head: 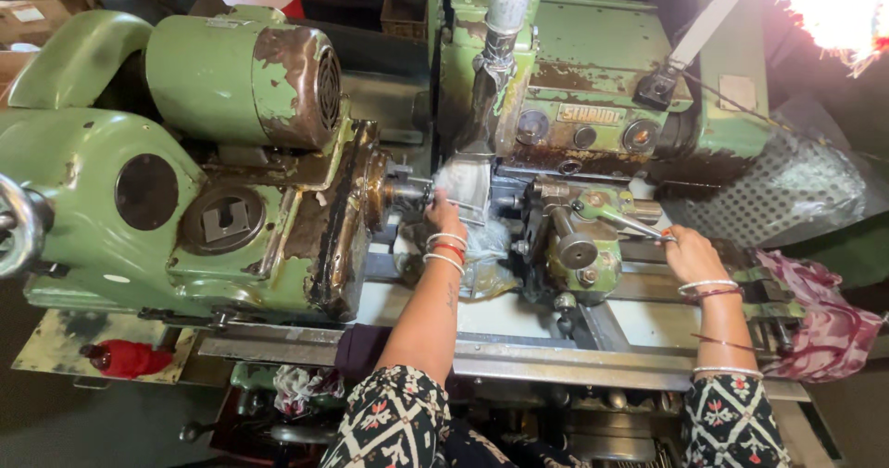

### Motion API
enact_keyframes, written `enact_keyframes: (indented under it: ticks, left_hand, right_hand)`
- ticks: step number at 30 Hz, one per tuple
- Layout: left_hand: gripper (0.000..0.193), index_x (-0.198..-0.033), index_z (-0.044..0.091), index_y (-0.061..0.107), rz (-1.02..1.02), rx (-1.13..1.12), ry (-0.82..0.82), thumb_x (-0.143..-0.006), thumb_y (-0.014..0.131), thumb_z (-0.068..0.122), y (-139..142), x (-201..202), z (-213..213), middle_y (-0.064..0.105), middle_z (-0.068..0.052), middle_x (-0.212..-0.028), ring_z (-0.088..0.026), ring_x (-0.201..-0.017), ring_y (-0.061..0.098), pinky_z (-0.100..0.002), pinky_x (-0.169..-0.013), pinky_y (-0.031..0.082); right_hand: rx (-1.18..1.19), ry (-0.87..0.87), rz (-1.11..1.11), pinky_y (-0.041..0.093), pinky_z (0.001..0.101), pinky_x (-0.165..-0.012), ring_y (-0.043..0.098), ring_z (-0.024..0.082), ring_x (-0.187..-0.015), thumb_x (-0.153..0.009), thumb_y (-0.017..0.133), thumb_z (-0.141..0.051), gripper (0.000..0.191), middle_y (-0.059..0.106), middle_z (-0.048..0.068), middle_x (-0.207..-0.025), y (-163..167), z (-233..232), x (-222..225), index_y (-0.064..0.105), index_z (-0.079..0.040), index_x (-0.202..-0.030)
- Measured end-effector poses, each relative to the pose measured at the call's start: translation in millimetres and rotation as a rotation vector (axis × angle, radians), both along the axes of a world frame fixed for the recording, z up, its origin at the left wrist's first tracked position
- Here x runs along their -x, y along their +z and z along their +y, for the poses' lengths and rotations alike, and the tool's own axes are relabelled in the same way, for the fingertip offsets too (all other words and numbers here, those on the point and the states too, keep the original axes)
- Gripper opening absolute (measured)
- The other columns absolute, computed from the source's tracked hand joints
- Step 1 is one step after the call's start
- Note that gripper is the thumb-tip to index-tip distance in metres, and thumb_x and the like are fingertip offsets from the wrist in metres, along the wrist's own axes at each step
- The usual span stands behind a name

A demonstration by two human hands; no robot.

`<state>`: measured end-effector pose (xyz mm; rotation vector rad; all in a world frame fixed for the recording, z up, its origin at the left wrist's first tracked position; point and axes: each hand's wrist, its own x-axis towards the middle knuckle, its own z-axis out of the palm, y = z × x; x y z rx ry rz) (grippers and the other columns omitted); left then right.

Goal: The person operates a metal lathe, repeatedly loading cylindrical metal rods into the chuck, machining them, and then removing the finished pieces. The person wipes each rod with a cloth and places it into a green bin before loading the next one.

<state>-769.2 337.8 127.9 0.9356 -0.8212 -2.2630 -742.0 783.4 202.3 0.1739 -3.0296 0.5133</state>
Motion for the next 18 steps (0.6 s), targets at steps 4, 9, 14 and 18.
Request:
enact_keyframes:
  ticks: [4, 9, 14, 18]
  left_hand:
    - [0.038, -0.106, 0.004, 0.069, 0.001, -0.052, 0.003, -0.091, 0.067, 0.038, 1, 1, -5, 0.070, -0.005, -0.104, -0.020, -0.090, 0.065, -0.037, -0.077, 0.056]
    - [0.038, -0.108, 0.003, 0.067, 0.113, -0.038, -0.046, -0.096, 0.065, 0.038, -1, -1, -2, 0.069, -0.006, -0.109, -0.019, -0.095, 0.065, -0.036, -0.087, 0.054]
    - [0.030, -0.107, 0.004, 0.068, 0.021, -0.070, -0.051, -0.094, 0.067, 0.031, 0, -3, -6, 0.068, -0.007, -0.109, -0.021, -0.093, 0.063, -0.034, -0.081, 0.053]
    - [0.039, -0.108, 0.005, 0.069, 0.143, -0.145, -0.114, -0.098, 0.063, 0.042, 1, -3, -8, 0.067, -0.007, -0.103, -0.019, -0.089, 0.060, -0.031, -0.077, 0.050]
  right_hand:
    - [0.072, -0.011, -0.036, 0.051, 0.0534, -0.094, 0.067, 0.046, -0.105, -0.096, 0.050, -0.021, 0.030, 0.072, 0.027, -0.107, 4, -2, -4, 0.072, -0.007, -0.112]
    - [0.110, -0.026, -0.051, 0.052, 0.0511, -0.094, 0.068, 0.045, -0.105, -0.098, 0.048, -0.020, 0.031, 0.073, 0.026, -0.104, 11, -4, -11, 0.074, -0.007, -0.108]
    - [0.107, -0.041, -0.027, 0.051, 0.0517, -0.094, 0.067, 0.046, -0.104, -0.097, 0.049, -0.020, 0.030, 0.072, 0.026, -0.106, 12, -8, -16, 0.075, -0.008, -0.106]
    - [0.048, -0.073, 0.060, 0.051, 0.0546, -0.094, 0.066, 0.047, -0.104, -0.099, 0.051, -0.021, 0.028, 0.072, 0.026, -0.106, 14, -21, -28, 0.074, -0.008, -0.108]
